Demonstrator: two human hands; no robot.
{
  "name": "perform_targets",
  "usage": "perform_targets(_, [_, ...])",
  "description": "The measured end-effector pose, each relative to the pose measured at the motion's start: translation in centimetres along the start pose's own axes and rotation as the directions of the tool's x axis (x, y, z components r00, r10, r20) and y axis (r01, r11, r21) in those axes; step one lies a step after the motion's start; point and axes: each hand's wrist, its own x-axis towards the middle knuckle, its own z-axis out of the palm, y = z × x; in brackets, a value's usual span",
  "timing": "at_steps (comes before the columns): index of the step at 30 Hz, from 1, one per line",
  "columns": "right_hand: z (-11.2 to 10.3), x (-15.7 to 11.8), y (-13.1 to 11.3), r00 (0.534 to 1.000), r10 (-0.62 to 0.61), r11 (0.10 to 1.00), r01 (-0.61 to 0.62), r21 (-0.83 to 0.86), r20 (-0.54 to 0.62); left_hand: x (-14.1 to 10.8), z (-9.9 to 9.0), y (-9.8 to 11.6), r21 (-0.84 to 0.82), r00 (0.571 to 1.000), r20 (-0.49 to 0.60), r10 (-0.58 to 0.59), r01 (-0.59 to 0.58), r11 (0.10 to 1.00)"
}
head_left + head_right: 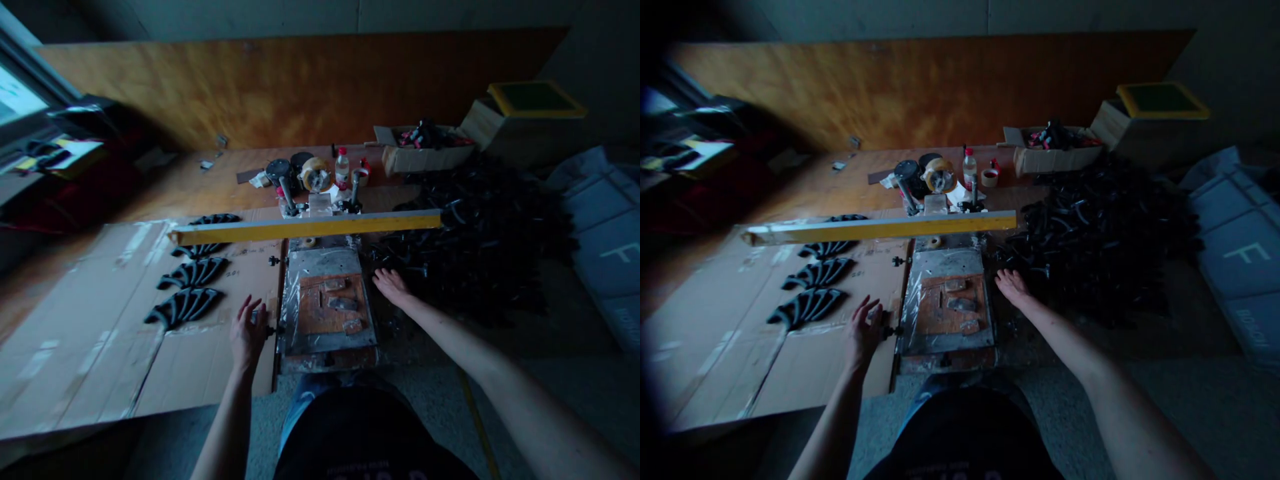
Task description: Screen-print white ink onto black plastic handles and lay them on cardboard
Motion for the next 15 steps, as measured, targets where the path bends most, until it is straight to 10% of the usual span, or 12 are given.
perform_targets(8, [-3.6,-0.6,-1.4,0.943,-0.015,0.934,0.133,0.333,-0.333,1.0,-2.1,1.5,-0.286,0.993,-0.052,-0.106,0.086,0.954])
perform_targets(12, [-1.9,-0.9,-7.7,0.958,-0.003,0.840,0.158,0.520,-0.286,5.4,-4.1,6.9,-0.594,0.991,-0.060,-0.118,0.060,0.803])
perform_targets(15, [-0.3,-1.1,-11.1,0.948,-0.120,0.910,0.224,0.349,-0.294,8.8,-5.9,11.5,-0.773,0.996,-0.059,-0.072,0.000,0.635])
